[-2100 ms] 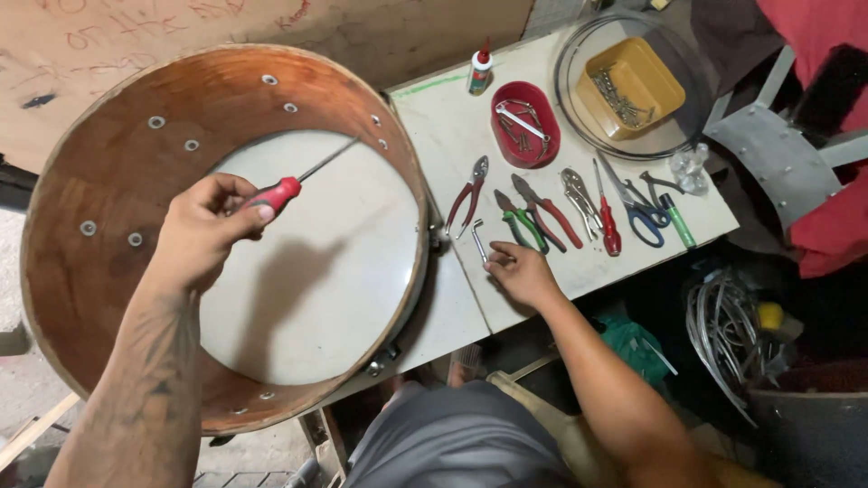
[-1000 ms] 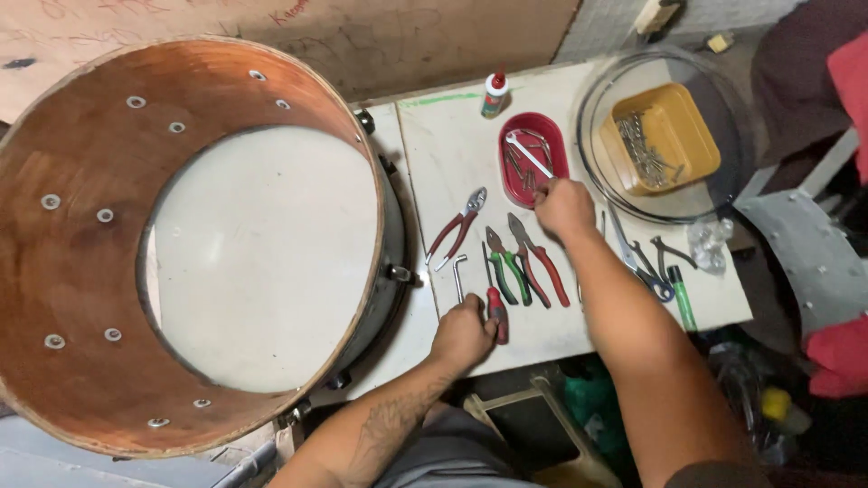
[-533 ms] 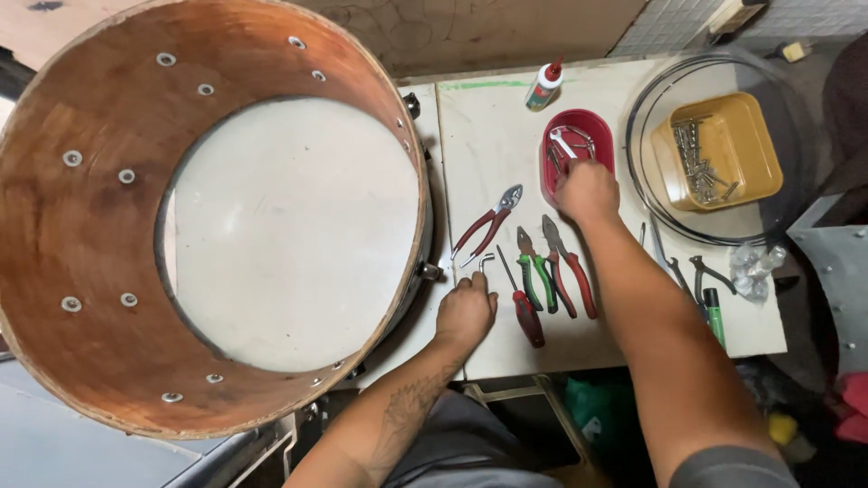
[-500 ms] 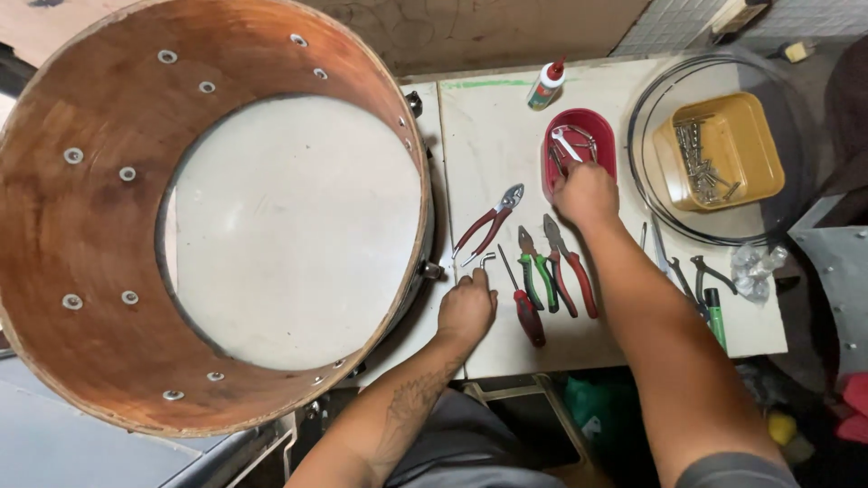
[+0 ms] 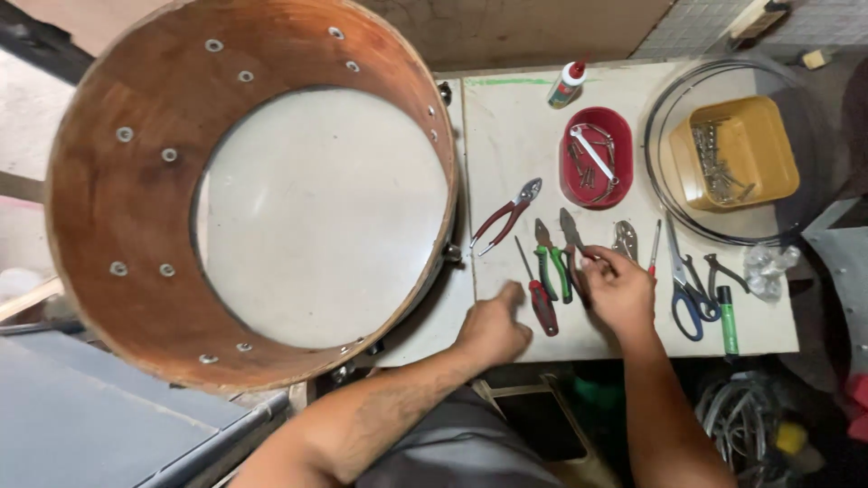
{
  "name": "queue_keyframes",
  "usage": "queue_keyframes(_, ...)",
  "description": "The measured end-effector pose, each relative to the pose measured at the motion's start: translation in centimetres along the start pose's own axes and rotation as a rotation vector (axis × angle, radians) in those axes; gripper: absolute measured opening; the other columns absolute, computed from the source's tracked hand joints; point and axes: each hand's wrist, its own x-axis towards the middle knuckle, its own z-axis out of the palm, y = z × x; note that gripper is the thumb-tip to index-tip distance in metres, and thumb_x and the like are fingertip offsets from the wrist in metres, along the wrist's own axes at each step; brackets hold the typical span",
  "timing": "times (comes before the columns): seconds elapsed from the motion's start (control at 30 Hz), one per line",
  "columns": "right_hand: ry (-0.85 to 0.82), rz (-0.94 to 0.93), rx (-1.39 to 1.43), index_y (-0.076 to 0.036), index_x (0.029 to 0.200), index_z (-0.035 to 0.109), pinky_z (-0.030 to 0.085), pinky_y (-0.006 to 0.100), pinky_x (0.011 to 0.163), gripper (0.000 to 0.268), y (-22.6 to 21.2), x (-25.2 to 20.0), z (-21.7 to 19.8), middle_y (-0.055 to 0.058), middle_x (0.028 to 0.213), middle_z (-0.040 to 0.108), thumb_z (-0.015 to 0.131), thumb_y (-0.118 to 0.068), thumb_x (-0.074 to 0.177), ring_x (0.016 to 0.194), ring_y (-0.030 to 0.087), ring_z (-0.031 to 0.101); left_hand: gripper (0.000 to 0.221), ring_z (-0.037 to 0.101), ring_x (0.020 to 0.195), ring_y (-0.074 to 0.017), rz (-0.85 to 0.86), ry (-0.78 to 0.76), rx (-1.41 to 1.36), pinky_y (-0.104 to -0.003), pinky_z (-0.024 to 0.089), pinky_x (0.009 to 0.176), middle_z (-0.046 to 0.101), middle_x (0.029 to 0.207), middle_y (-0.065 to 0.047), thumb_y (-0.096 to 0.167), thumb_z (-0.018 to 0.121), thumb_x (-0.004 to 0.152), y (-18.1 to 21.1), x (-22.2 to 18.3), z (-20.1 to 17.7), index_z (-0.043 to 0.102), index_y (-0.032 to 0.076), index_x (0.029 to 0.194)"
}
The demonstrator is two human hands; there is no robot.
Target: Disassembling hardware from a wooden drum shell using a screwdriver and pliers
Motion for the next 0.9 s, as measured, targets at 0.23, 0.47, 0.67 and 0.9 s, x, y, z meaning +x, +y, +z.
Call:
queue_keyframes(0.23,-0.101,0.094,0.058,-0.022,0.113,0.081,0.058,0.038,0.082,0.028,-9.9,-5.1,2.1,0.008,0.091,0.079,0.081,-0.030,0.086,0.088,0.026,0.074,0.038,0.070,0.059,-0.0190,0.192,-0.213,-0.378,-0.032,0.060,0.062,0.073,0.073,-0.013,0.010,0.059,0.078,2.3,-10.6,-12.0,0.077,0.007,0.110)
queue_keyframes(0.47,-0.392,0.362,0.269,0.000,0.126,0.067,0.057,0.050,0.080,0.048,-19.1,-5.4,5.9,0.025,0.102,0.075,0.054,-0.038,0.100,0.089,0.038,0.070,0.044,0.069,0.099,-0.0364,0.754,0.015,-0.109,-0.049,0.057,0.088,0.074,0.101,-0.026,0.004,0.062,0.085,0.3,-11.3,-25.1,0.067,-0.005,0.127)
queue_keyframes(0.67,-0.224,0.554,0.694,0.008,0.116,0.065,0.065,0.037,0.052,0.048,-15.8,-3.0,12.4,0.023,0.093,0.070,0.066,-0.037,0.099,0.064,0.027,0.073,0.030,0.071,0.059,-0.0179,0.457,0.038,-0.032,-0.034,0.059,0.065,0.070,0.072,-0.006,0.024,0.059,0.100,-5.9,-5.1,-29.1,0.073,0.012,0.123)
queue_keyframes(0.9,0.125,0.298,0.671,-0.001,0.124,0.070,0.063,0.035,0.079,0.026,-21.5,-5.5,10.2,0.015,0.109,0.071,0.066,-0.011,0.100,0.091,0.023,0.069,0.031,0.073,0.097,-0.0360,0.384,-0.015,0.283,-0.046,0.056,0.087,0.076,0.084,-0.011,0.039,0.060,0.095,-10.3,2.5,-28.5,0.079,0.017,0.106)
